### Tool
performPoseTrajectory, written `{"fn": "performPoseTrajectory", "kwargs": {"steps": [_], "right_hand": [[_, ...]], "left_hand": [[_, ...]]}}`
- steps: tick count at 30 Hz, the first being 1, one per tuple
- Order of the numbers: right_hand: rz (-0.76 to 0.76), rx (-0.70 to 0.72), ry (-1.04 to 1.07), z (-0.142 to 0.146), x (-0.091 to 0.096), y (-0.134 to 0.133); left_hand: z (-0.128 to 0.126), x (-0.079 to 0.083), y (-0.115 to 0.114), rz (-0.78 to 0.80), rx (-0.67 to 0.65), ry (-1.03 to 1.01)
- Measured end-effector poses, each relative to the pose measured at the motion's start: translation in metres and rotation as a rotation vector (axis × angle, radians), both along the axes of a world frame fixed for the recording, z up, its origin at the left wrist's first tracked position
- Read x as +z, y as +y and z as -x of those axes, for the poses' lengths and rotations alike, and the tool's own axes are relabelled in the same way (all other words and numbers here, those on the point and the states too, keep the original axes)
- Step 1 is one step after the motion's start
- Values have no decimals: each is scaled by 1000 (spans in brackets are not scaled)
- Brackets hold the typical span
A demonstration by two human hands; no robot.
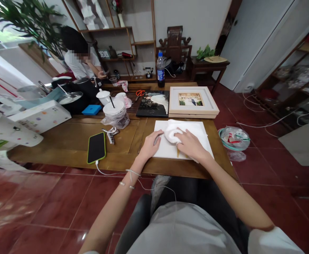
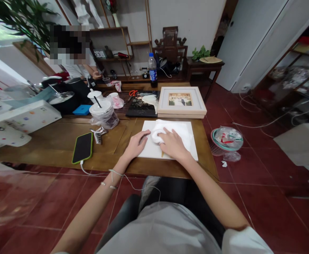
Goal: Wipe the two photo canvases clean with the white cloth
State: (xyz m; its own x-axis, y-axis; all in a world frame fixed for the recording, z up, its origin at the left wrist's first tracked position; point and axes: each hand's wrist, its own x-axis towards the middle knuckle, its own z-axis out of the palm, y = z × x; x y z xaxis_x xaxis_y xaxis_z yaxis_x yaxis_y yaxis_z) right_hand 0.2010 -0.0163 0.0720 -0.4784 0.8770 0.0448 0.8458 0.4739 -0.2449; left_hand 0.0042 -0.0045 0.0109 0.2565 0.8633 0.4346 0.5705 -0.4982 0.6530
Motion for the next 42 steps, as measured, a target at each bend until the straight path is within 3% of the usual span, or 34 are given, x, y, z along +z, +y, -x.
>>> {"fn": "performPoseTrajectory", "kwargs": {"steps": [3,6,10,15,18,24,28,35,38,42], "right_hand": [[-74,-75,-36,16,-4,3],[-86,-44,-75,35,-6,-17],[-22,154,-59,45,0,-54],[93,370,-10,17,16,-65],[119,361,22,-8,20,-56],[24,134,1,-32,9,-14],[-56,32,60,-16,2,21],[21,74,96,33,9,55],[28,28,94,34,10,57],[22,-83,86,13,10,56]], "left_hand": [[0,3,-2,-2,-4,-15],[0,5,-3,-37,-23,-51],[2,4,-2,-43,-30,-74],[0,3,-3,18,-15,-34],[-2,3,-2,24,-21,-28],[-1,-1,1,10,-22,-25],[-1,-2,3,-9,-21,-29],[0,3,2,-14,-18,17],[0,2,2,-13,-19,11],[0,-2,4,-14,-26,-38]]}}
